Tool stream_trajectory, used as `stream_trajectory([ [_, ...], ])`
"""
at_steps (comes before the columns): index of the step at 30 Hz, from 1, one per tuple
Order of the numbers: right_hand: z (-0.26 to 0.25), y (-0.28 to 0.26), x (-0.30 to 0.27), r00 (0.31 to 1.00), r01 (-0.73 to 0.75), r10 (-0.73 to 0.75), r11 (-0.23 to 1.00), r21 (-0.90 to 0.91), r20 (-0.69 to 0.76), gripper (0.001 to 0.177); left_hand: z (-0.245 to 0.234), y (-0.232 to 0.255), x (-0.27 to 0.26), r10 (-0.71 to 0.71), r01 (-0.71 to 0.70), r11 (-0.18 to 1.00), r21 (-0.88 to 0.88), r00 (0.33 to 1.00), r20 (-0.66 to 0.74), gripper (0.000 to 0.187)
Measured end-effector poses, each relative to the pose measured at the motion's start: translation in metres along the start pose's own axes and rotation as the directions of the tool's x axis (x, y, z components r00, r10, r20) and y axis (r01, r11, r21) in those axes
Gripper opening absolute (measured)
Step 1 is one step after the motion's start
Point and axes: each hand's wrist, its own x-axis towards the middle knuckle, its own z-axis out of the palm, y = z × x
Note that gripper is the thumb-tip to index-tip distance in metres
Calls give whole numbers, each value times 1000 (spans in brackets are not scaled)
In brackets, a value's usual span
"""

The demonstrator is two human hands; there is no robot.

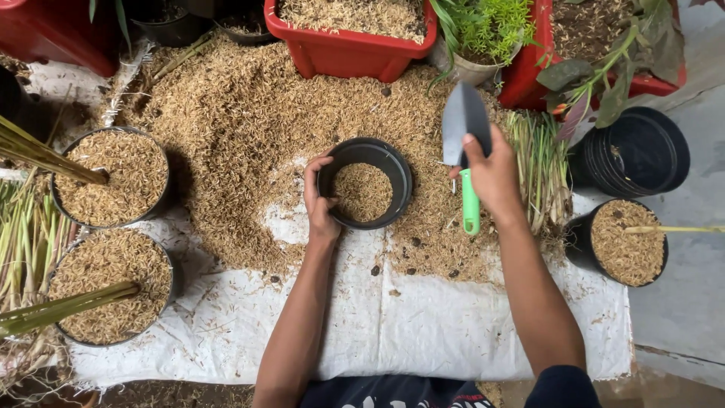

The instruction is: Filling a small black plastic pot with a soil mixture using a hand trowel

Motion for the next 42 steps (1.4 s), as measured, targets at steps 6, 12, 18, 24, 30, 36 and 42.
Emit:
stream_trajectory([
  [6, 16, 41, 31, 902, 410, -414, 724, -555, 126, 19, -2, -3, -1, 19, -19, 1000, 8, 1000, 6, 68],
  [12, 34, 20, 28, 882, 452, -407, 592, -668, 237, 14, -2, -3, -1, 15, -15, 1000, 4, 1000, -7, 69],
  [18, 32, 81, 57, 876, 434, -410, 441, -785, 254, 21, -1, -2, 0, 23, -23, 1000, 18, 1000, -4, 70],
  [24, 28, 62, 46, 871, 447, -409, 432, -783, 271, 45, -3, -8, -1, 37, -37, 999, -10, 999, -19, 70],
  [30, 4, 39, 16, 903, 422, -337, 582, -696, 266, 49, -3, -9, -1, 29, -29, 1000, -8, 999, -24, 72],
  [36, -37, 27, -1, 963, 268, -204, 798, -540, 176, 33, -6, -10, 0, 31, -31, 999, 10, 1000, -1, 70],
  [42, -100, 56, 3, 998, 39, -55, 732, -681, -3, 21, -3, -10, 0, 29, -29, 1000, 9, 999, -23, 69],
])
